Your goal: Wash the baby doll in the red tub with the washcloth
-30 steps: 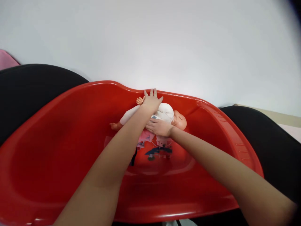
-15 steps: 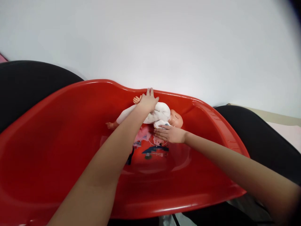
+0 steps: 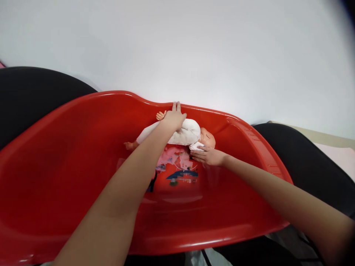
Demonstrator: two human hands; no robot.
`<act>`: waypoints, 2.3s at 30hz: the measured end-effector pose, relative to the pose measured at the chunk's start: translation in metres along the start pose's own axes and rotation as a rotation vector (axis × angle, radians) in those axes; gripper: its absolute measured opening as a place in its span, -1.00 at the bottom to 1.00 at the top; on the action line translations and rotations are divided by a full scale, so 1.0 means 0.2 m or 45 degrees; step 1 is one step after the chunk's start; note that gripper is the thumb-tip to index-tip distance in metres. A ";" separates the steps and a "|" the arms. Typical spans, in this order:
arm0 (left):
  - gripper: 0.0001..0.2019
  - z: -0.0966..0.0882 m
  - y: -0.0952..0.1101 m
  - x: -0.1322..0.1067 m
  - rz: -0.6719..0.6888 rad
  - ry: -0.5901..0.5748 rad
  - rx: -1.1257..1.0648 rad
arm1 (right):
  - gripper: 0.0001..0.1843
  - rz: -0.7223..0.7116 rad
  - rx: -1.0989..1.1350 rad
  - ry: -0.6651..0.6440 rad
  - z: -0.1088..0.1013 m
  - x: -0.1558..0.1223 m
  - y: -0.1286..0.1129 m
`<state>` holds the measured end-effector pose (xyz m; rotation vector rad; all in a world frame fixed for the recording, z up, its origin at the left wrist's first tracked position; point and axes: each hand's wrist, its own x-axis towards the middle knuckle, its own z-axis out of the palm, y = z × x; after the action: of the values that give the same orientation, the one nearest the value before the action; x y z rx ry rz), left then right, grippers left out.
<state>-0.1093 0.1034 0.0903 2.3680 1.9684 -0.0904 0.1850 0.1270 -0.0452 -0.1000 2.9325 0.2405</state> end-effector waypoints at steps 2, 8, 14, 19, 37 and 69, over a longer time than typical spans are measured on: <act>-0.14 0.00 0.00 0.00 -0.006 -0.013 -0.009 | -0.40 -0.018 -0.042 0.048 -0.07 0.00 -0.07; -0.02 0.00 0.00 0.00 -0.024 -0.013 -0.030 | -0.40 -0.121 -0.250 0.179 -0.44 0.30 -0.35; 0.08 -0.01 0.01 -0.01 -0.020 -0.019 -0.051 | -0.39 -0.263 -0.396 0.194 -0.62 0.66 -0.44; 0.23 0.03 0.01 0.04 -0.025 0.018 -0.044 | -0.36 -0.115 -0.623 0.020 -0.44 0.63 -0.18; 0.22 0.04 0.00 0.05 -0.026 0.038 -0.073 | -0.49 -0.183 -0.418 0.195 -0.37 0.46 -0.28; 0.20 0.07 0.00 0.07 -0.037 0.056 -0.045 | -0.46 -0.119 -0.431 0.123 -0.41 0.80 -0.26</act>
<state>-0.1073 0.1160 0.0761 2.3395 2.0070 -0.0053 0.0170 0.0547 -0.0068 -0.3048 2.9410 0.7334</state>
